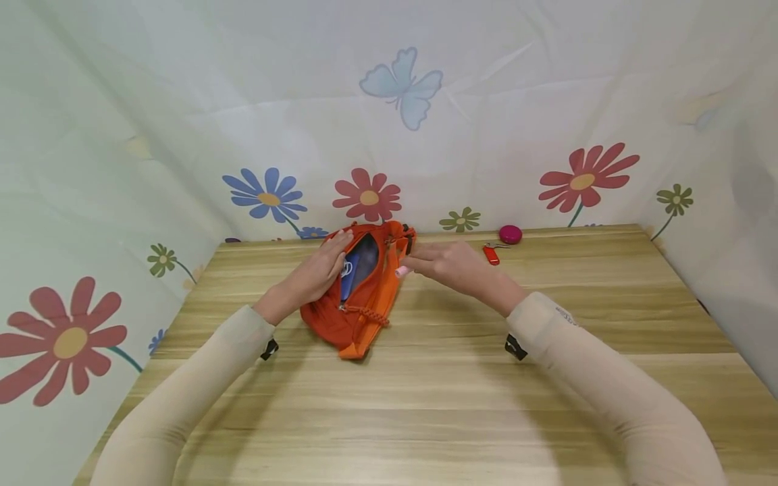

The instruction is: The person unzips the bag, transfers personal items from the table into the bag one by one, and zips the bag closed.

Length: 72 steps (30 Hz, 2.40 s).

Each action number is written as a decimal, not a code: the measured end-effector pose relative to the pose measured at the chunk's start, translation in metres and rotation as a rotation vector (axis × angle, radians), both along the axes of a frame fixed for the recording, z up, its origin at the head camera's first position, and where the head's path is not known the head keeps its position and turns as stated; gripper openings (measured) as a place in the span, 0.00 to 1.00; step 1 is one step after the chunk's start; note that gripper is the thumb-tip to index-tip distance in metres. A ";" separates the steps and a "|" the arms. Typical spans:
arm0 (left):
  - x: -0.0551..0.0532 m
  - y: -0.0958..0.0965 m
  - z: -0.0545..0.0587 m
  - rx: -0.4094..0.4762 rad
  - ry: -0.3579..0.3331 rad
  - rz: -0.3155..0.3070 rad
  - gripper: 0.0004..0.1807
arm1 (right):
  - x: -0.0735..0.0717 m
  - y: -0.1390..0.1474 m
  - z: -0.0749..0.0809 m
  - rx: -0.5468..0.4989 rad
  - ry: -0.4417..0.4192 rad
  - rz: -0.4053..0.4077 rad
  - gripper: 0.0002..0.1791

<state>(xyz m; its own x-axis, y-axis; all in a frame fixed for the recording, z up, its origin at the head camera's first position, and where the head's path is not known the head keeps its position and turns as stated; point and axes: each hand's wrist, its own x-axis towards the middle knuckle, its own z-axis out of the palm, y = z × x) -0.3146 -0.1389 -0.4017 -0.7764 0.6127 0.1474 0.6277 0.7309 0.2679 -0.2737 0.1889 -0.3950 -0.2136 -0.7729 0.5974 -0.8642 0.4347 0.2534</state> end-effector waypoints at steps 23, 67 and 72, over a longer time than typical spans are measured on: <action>0.001 0.000 0.001 -0.004 0.005 -0.009 0.29 | 0.011 -0.049 0.008 -0.359 -0.844 -0.244 0.34; -0.002 0.003 0.000 0.032 0.012 0.030 0.29 | -0.031 -0.098 -0.014 -1.178 -1.453 -0.360 0.15; -0.002 0.002 0.000 0.050 0.011 0.027 0.28 | -0.030 -0.097 -0.013 -1.193 -1.464 -0.370 0.14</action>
<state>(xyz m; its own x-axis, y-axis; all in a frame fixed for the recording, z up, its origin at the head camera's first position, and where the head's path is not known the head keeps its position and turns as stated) -0.3162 -0.1370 -0.4020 -0.7910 0.5830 0.1854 0.6106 0.7339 0.2976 -0.3036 0.0921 -0.4078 -0.9972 0.0336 -0.0661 0.0659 -0.0077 -0.9978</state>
